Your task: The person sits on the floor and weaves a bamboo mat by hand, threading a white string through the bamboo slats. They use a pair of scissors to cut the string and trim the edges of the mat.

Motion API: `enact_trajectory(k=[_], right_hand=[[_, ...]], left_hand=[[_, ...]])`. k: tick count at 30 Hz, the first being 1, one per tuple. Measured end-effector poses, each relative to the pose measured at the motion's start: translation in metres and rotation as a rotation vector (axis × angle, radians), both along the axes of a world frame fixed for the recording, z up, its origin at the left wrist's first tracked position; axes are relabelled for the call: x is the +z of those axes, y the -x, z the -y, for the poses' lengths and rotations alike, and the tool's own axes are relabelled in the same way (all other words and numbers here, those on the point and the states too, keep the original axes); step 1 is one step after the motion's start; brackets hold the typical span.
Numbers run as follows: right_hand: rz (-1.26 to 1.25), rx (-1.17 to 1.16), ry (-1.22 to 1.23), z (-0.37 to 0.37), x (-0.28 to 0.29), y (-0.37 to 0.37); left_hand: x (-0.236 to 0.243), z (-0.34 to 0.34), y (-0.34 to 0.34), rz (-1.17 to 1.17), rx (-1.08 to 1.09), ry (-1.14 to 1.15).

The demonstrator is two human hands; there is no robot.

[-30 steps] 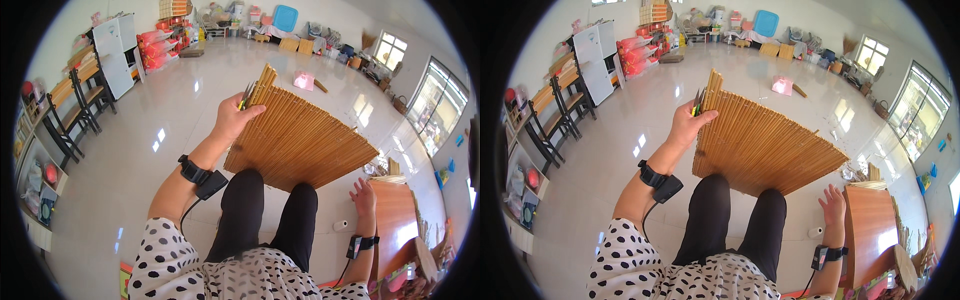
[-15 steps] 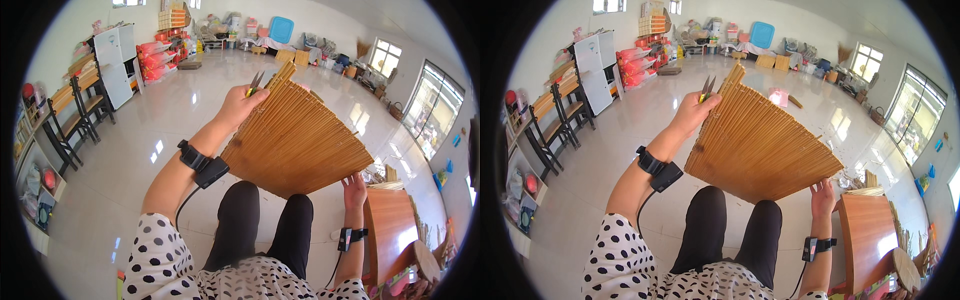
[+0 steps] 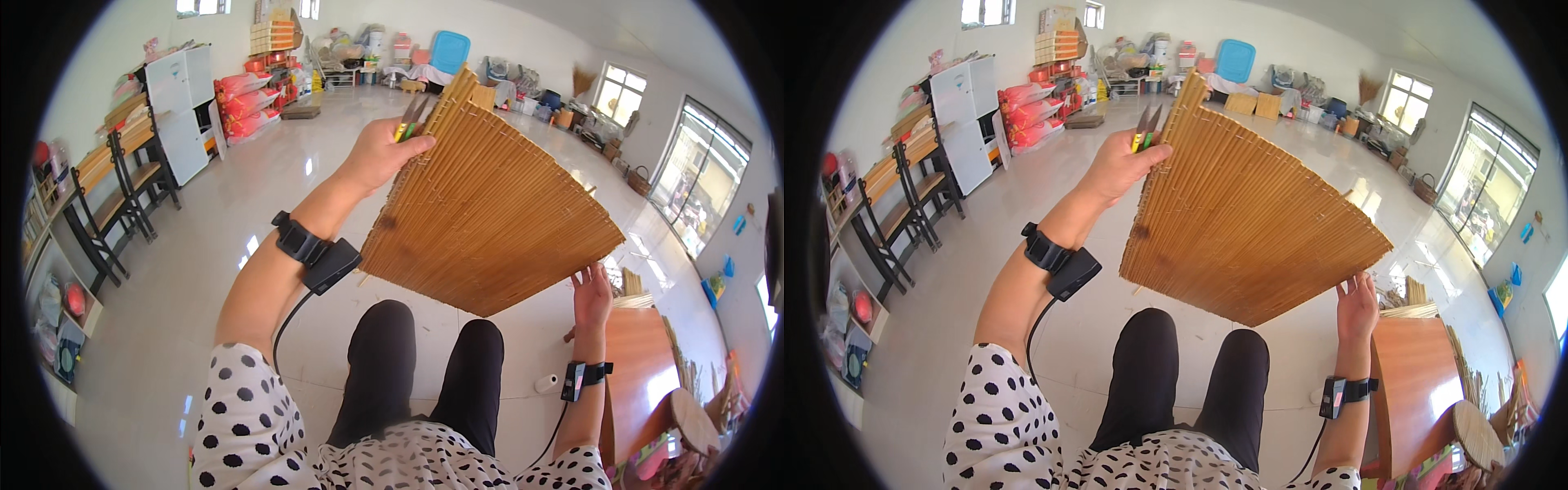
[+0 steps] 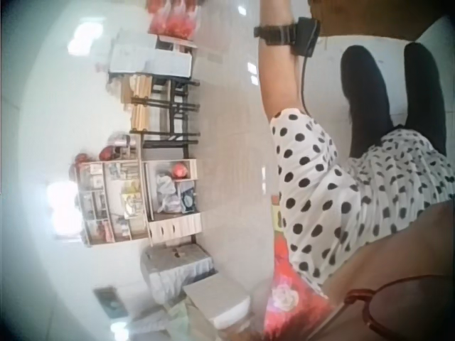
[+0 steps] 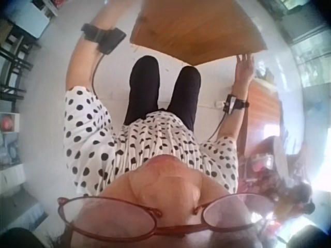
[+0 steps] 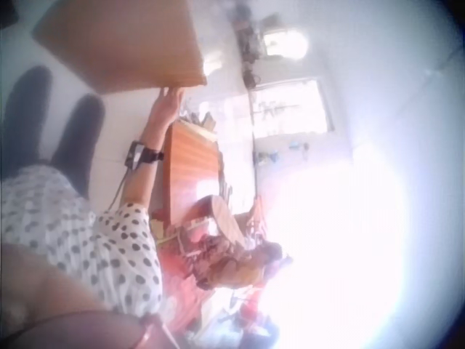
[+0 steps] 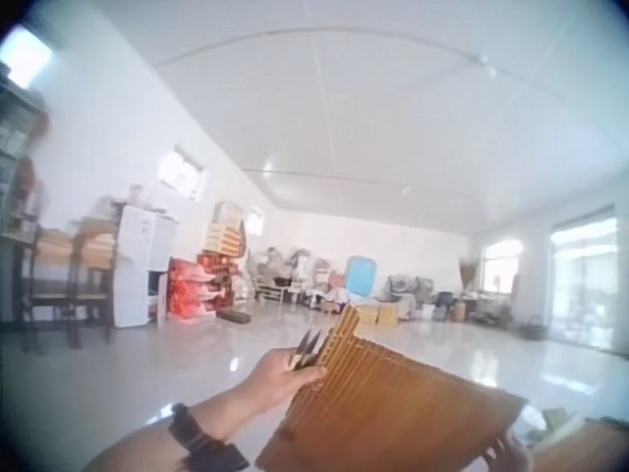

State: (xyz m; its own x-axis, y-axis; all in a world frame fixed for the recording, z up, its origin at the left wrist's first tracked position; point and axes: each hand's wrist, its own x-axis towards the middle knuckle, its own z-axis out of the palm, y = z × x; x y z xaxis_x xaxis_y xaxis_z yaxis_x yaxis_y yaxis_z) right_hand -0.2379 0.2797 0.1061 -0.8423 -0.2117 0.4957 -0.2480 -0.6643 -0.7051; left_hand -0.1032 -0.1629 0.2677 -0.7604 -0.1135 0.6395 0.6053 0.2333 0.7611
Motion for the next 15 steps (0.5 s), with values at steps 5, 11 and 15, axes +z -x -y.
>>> enact_trajectory(k=[5, 11, 15], right_hand=[[0.048, -0.09, -0.087, -0.005, 0.012, -0.004], [-0.052, -0.275, -0.15, -0.013, 0.048, -0.011], [-0.21, -0.323, -0.128, -0.018, 0.083, -0.015]], left_hand=[[0.005, -0.002, 0.001, -0.006, -0.036, -0.01], [0.016, 0.004, -0.007, -0.112, 0.128, 0.178], [0.032, -0.009, -0.024, -0.176, 0.119, 0.17]])
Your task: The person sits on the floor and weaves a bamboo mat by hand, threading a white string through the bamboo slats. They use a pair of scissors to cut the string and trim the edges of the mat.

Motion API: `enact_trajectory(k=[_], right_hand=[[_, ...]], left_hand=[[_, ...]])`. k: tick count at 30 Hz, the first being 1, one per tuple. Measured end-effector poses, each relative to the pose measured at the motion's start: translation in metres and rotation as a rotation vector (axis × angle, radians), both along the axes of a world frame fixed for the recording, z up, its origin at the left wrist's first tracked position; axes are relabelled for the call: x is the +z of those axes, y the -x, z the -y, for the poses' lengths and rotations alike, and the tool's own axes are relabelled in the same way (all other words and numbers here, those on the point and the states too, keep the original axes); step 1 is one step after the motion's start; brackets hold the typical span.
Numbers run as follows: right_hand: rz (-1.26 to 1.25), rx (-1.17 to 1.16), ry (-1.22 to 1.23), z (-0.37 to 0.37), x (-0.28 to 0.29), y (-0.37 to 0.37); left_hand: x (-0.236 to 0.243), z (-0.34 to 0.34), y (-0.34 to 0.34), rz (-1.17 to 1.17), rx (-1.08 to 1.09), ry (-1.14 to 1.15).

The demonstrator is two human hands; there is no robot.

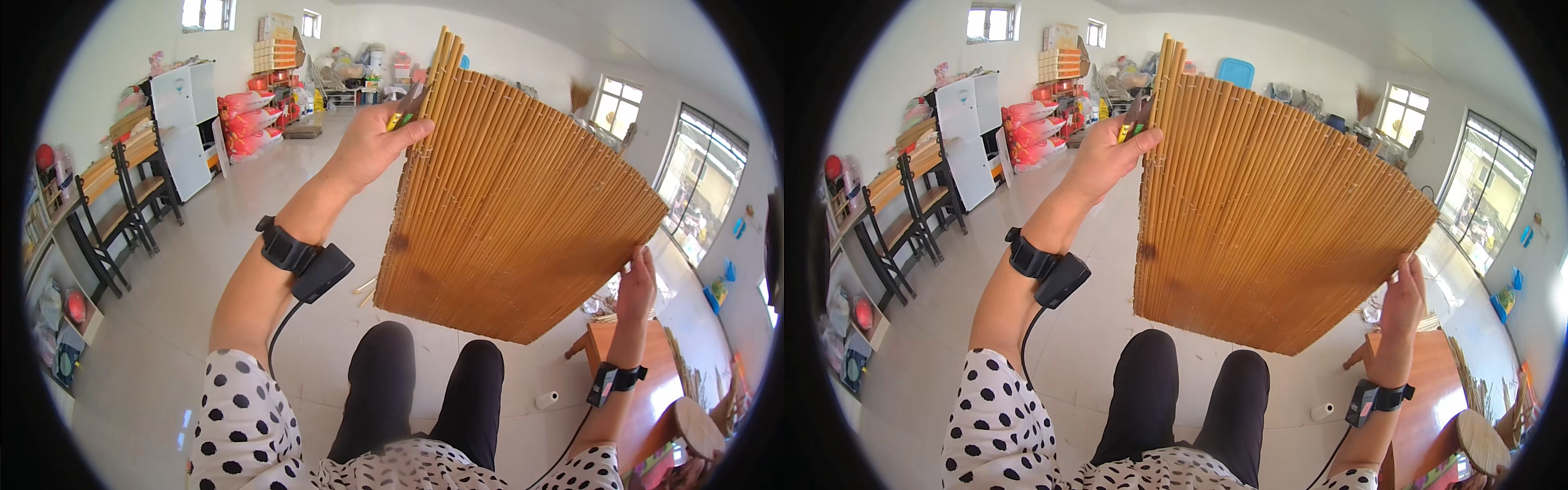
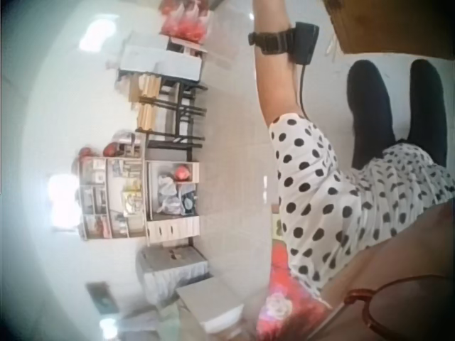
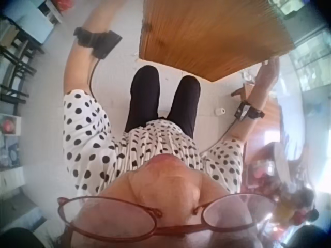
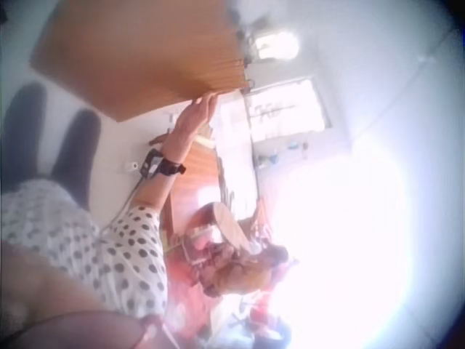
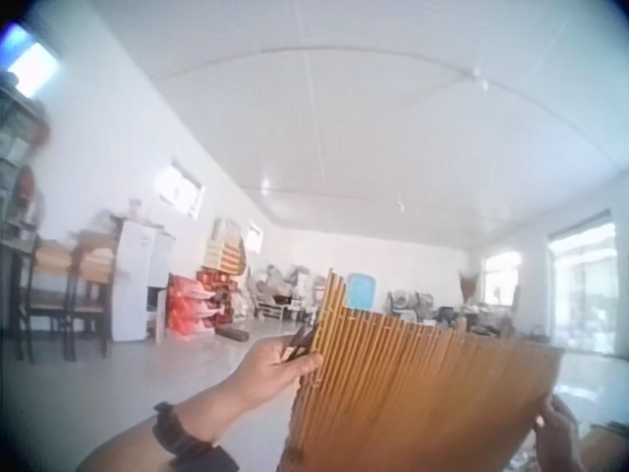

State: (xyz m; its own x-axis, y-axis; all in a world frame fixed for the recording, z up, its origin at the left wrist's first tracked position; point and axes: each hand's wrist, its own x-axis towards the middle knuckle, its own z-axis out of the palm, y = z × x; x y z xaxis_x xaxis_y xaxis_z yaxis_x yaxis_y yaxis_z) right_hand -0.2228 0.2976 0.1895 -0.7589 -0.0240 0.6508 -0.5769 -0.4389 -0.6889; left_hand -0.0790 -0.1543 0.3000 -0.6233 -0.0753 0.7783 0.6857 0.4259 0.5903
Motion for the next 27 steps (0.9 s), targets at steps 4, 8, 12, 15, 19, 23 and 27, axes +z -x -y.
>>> enact_trajectory(k=[4, 8, 12, 15, 19, 23, 27], right_hand=[[-0.028, -0.025, -0.028, -0.012, 0.021, 0.002], [0.02, -0.026, -0.138, -0.02, 0.027, -0.004], [0.201, -0.138, -0.19, -0.012, 0.027, -0.012], [0.232, -0.256, -0.147, -0.015, 0.006, -0.007], [0.193, -0.181, -0.124, 0.028, 0.018, -0.032], [0.144, -0.08, -0.113, 0.017, 0.021, -0.033], [0.158, -0.076, -0.1, 0.016, 0.018, -0.031]], left_hand=[[0.003, -0.005, -0.01, -0.016, -0.014, -0.045], [-0.001, -0.011, -0.019, 0.008, -0.155, -0.192], [-0.014, -0.011, -0.013, 0.175, -0.106, -0.225], [-0.029, -0.019, -0.007, 0.241, -0.058, -0.267], [-0.055, 0.007, -0.012, 0.251, -0.006, -0.371], [-0.07, 0.029, -0.009, 0.213, -0.084, -0.362], [-0.087, 0.036, -0.021, 0.286, -0.091, -0.239]])
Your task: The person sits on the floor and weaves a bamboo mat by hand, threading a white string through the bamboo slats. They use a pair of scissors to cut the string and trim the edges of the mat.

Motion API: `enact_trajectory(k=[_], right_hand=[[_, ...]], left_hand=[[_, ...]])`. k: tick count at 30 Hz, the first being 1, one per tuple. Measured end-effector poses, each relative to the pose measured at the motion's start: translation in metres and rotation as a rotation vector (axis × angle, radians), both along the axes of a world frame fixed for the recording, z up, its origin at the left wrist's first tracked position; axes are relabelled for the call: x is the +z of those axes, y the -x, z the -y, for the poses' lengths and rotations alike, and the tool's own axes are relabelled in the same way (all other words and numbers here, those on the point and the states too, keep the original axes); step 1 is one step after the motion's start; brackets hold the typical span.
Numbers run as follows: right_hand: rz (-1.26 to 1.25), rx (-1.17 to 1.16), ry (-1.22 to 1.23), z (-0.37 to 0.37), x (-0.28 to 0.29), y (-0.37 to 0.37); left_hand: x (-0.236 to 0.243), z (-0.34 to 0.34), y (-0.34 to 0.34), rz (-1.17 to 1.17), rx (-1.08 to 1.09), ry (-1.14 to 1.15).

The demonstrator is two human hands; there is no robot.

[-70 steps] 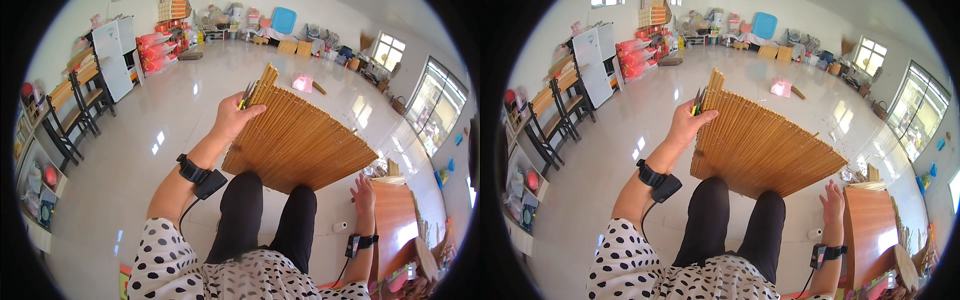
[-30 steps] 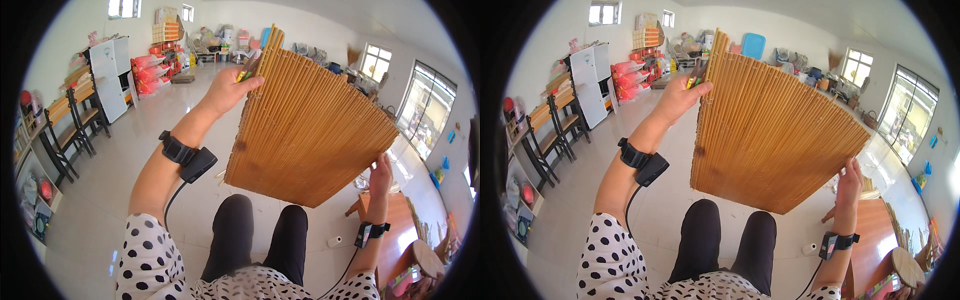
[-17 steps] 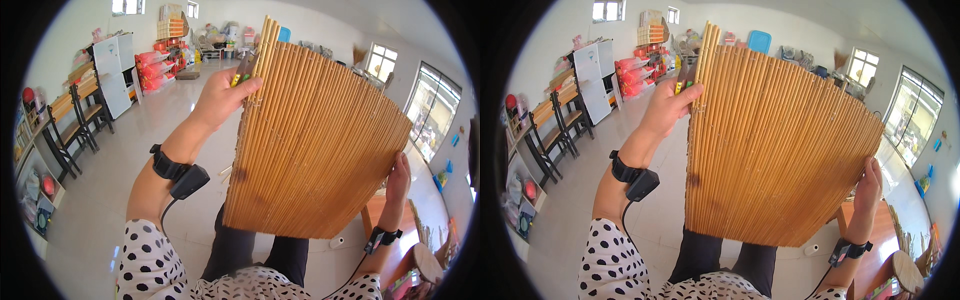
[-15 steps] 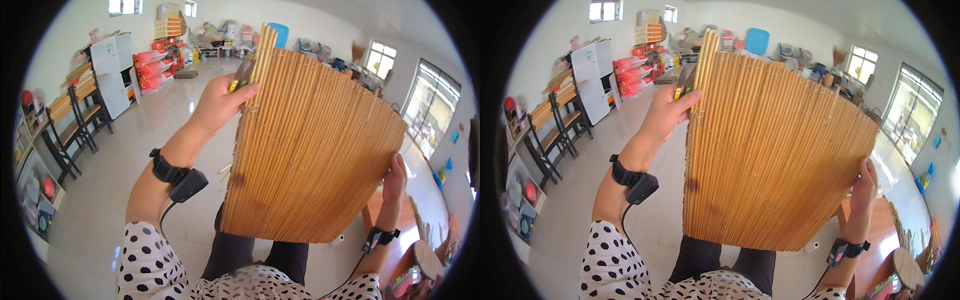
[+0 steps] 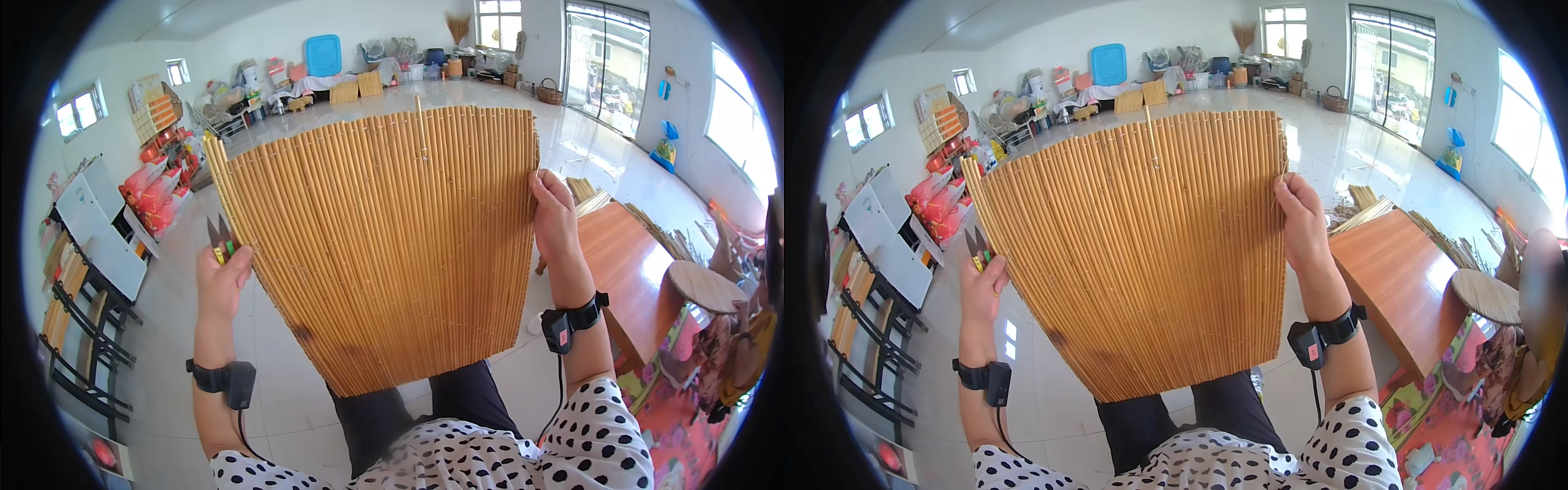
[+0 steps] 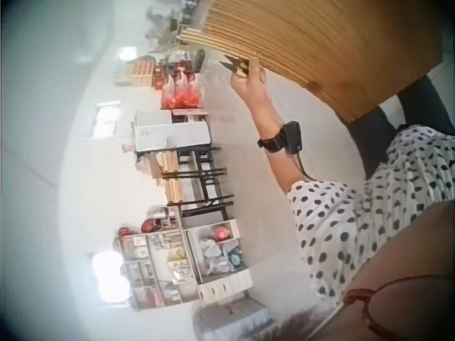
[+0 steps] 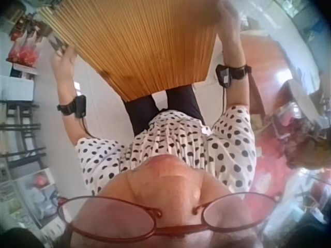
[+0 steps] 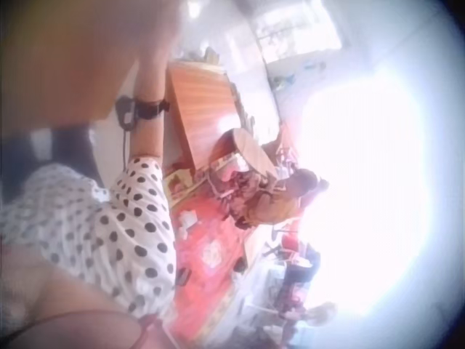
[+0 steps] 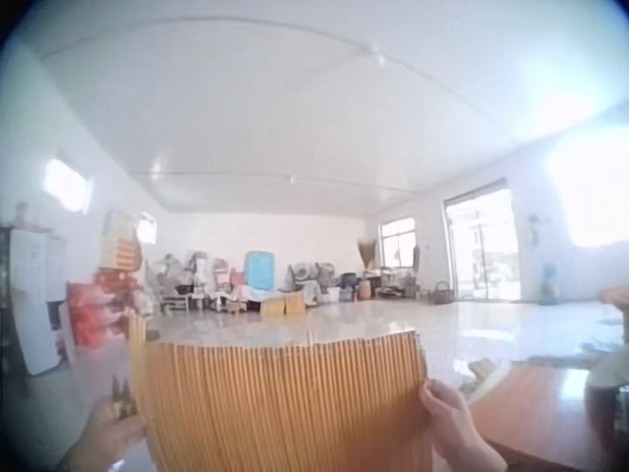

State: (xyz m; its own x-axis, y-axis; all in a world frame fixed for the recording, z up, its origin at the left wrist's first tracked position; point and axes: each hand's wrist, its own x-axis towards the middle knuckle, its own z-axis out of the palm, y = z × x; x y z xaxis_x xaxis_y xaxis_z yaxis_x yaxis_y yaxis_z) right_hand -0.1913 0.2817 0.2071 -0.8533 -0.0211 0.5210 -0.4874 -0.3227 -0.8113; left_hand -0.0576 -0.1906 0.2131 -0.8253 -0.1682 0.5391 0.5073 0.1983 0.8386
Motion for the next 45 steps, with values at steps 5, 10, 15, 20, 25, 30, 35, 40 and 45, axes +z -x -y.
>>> enact_trajectory(k=[5, 10, 15, 20, 25, 30, 35, 40, 45], right_hand=[[-0.018, 0.022, 0.039, 0.009, 0.005, -0.003], [-0.053, 0.032, 0.054, 0.011, 0.006, -0.009], [-0.101, 0.028, 0.064, 0.007, 0.001, -0.005], [-0.068, -0.035, 0.103, 0.018, 0.006, -0.013], [-0.111, -0.124, 0.083, 0.013, -0.005, 0.002], [-0.118, -0.142, 0.06, 0.014, -0.006, 0.003], [-0.174, -0.102, 0.053, 0.007, -0.011, 0.009], [-0.159, -0.127, 0.073, 0.014, -0.004, -0.008], [-0.168, -0.166, 0.061, 0.009, -0.004, -0.012]], left_hand=[[-0.007, 0.0, -0.006, -0.03, -0.001, -0.07], [-0.006, -0.005, -0.005, -0.058, 0.022, -0.099], [-0.003, -0.012, -0.007, -0.093, 0.039, -0.105], [-0.002, -0.01, -0.003, -0.029, 0.355, -0.077], [0.037, -0.032, -0.011, -0.389, 0.569, 0.06], [0.101, -0.123, 0.004, -0.537, 0.388, 0.655], [0.149, -0.176, 0.04, -0.543, 0.408, 1.093], [0.154, -0.202, 0.056, -0.25, 0.444, 1.305], [0.141, -0.212, 0.058, -0.388, 0.54, 1.279]])
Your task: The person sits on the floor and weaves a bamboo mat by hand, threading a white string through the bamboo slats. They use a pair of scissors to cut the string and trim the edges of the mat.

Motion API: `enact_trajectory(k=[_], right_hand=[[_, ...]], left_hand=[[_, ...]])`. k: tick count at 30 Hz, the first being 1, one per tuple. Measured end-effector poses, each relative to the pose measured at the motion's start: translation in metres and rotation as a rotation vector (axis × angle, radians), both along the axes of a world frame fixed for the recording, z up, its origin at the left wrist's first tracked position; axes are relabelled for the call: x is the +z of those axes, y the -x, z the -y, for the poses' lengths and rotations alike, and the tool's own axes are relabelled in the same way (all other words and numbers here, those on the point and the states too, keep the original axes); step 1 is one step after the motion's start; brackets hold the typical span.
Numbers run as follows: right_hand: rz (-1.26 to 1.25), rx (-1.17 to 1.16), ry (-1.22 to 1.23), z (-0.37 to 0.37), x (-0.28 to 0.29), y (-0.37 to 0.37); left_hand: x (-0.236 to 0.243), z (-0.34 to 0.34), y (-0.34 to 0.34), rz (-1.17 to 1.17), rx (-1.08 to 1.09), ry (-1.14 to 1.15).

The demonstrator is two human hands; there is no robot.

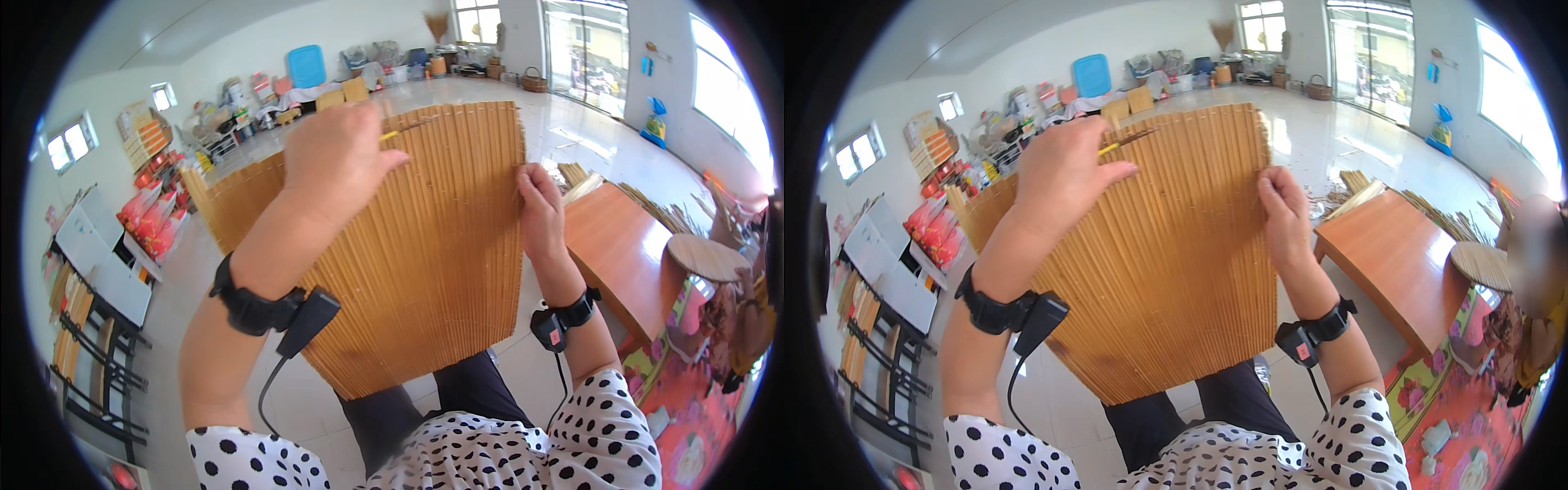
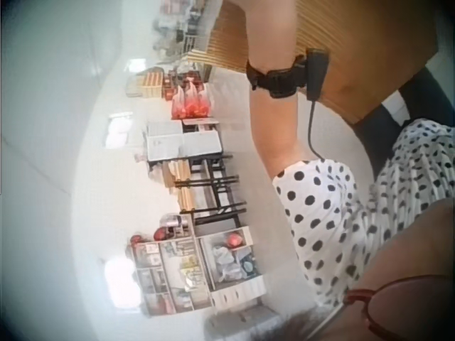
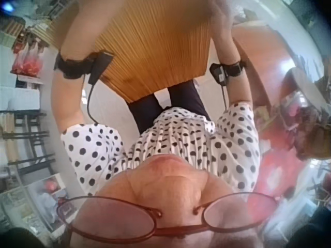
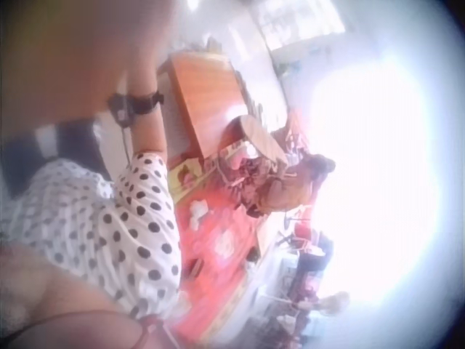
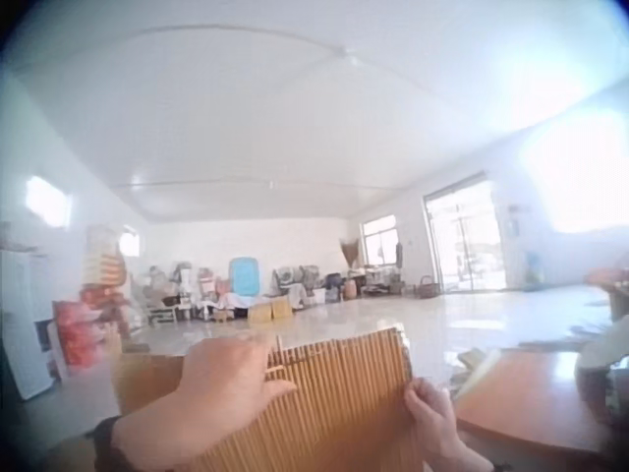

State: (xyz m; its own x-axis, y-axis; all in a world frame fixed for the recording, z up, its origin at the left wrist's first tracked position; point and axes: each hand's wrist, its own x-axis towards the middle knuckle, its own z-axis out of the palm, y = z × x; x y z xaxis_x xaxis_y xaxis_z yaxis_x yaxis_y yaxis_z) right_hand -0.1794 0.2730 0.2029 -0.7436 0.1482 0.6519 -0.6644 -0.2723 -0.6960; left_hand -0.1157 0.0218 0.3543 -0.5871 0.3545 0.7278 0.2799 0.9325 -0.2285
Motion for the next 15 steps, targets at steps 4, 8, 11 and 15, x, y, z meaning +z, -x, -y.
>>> enact_trajectory(k=[4, 8, 11, 15], right_hand=[[-0.002, 0.07, 0.008, -0.001, -0.001, -0.002], [-0.015, 0.064, 0.019, -0.002, 0.0, -0.003], [-0.009, 0.062, 0.032, 0.0, 0.003, -0.005], [-0.025, 0.068, 0.038, 0.004, 0.001, -0.007]], left_hand=[[0.003, 0.001, -0.002, 0.011, 0.023, -0.025], [0.006, -0.006, -0.007, 0.028, 0.073, 0.007], [0.008, 0.002, -0.009, 0.034, 0.0, -0.01], [0.006, 0.002, -0.008, 0.047, 0.012, -0.037]])
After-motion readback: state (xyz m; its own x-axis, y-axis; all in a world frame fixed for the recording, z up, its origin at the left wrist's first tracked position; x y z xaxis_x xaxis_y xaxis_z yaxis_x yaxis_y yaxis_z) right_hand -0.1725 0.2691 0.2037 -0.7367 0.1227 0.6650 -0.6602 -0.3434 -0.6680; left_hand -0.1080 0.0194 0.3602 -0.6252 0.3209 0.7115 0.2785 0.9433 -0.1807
